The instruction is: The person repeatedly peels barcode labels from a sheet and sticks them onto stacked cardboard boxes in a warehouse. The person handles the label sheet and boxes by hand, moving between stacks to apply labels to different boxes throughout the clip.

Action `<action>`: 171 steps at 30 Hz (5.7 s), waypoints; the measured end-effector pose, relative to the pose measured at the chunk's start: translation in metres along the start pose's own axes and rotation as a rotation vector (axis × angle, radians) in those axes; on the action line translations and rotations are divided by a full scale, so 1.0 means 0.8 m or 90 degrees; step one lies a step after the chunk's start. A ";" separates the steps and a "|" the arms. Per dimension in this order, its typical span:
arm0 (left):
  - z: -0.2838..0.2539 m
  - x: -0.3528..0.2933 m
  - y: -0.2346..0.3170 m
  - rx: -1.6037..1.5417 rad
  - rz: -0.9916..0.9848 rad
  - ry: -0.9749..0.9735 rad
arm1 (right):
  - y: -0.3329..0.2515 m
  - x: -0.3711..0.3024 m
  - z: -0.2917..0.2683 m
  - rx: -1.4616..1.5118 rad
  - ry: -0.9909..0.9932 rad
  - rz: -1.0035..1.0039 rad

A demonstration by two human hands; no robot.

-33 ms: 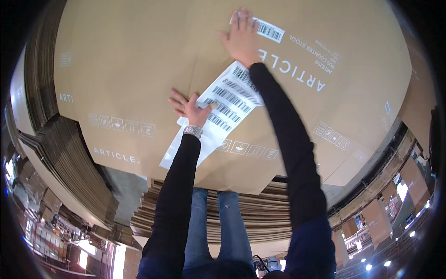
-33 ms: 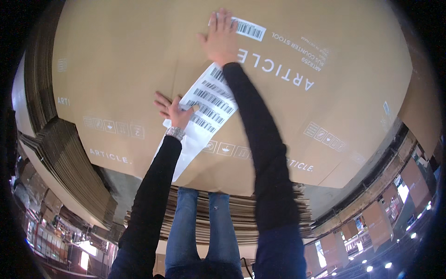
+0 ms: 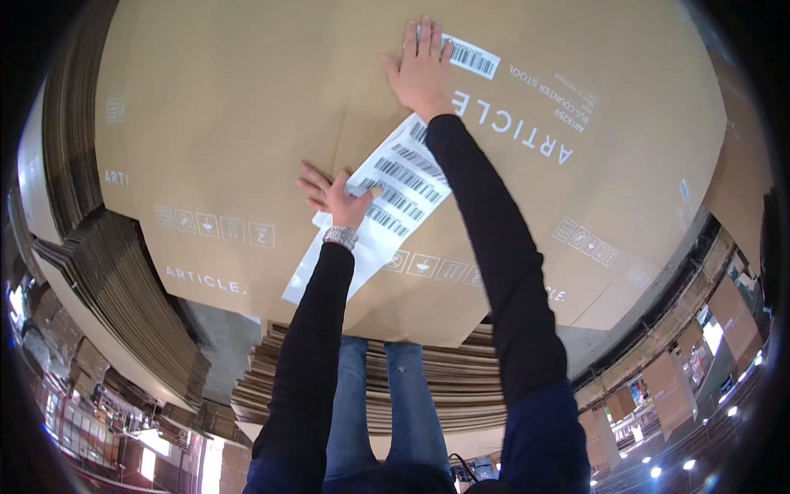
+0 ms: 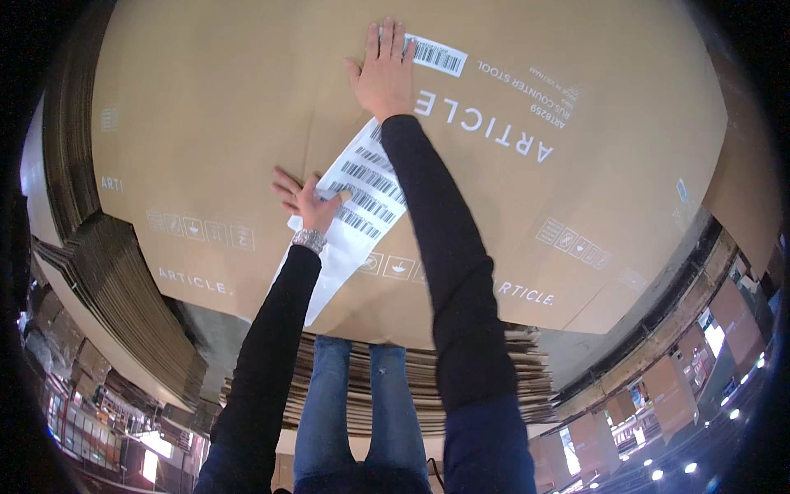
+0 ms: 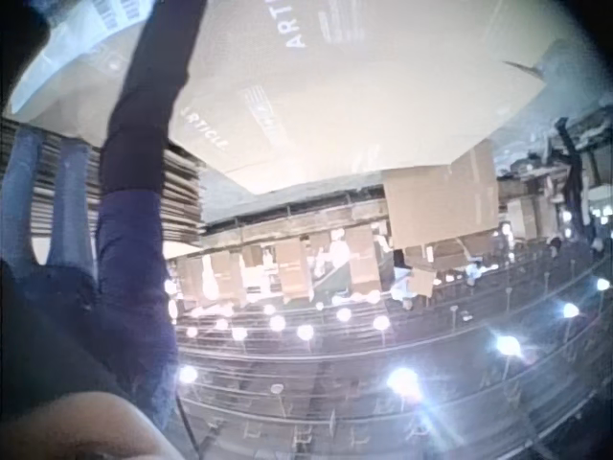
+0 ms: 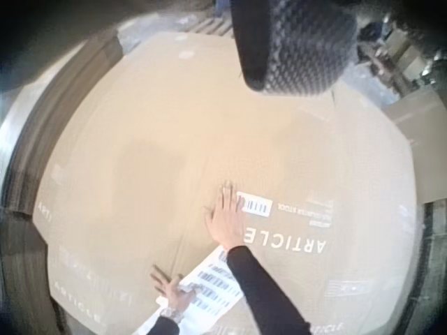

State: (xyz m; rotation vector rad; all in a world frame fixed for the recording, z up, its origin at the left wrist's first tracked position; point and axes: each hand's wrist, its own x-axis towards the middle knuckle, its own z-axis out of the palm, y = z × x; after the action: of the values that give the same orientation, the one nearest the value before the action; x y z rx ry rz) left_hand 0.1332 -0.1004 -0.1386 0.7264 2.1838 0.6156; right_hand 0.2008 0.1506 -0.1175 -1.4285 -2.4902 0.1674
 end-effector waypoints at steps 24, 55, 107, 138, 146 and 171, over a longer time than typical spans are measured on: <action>-0.138 -0.191 -0.356 -0.546 -0.527 0.375 | -0.065 -0.767 -0.178 0.271 -0.595 0.787; -0.275 -0.369 -0.317 -0.792 -0.524 -0.069 | -0.155 -0.746 -0.233 -0.288 -0.468 0.251; -0.023 -0.783 0.157 -0.247 0.087 -0.658 | 0.048 -0.997 -0.239 1.378 0.077 0.836; -0.126 -0.553 -0.096 -0.564 -0.502 -0.330 | -0.043 -0.741 -0.426 0.677 -0.030 0.236; -0.158 -0.599 -0.217 -0.512 -0.562 -0.157 | 0.082 -0.779 -0.231 0.859 -0.037 0.643; -0.166 -0.625 -0.240 -0.459 -0.565 -0.184 | 0.131 -0.788 -0.121 0.667 -0.108 0.647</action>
State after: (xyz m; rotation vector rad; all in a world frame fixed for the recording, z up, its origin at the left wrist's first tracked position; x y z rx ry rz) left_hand 0.2551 -0.5955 0.0715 -0.4919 1.5962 0.6787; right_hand 0.6181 -0.3415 -0.1568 -1.9025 -1.0705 1.5124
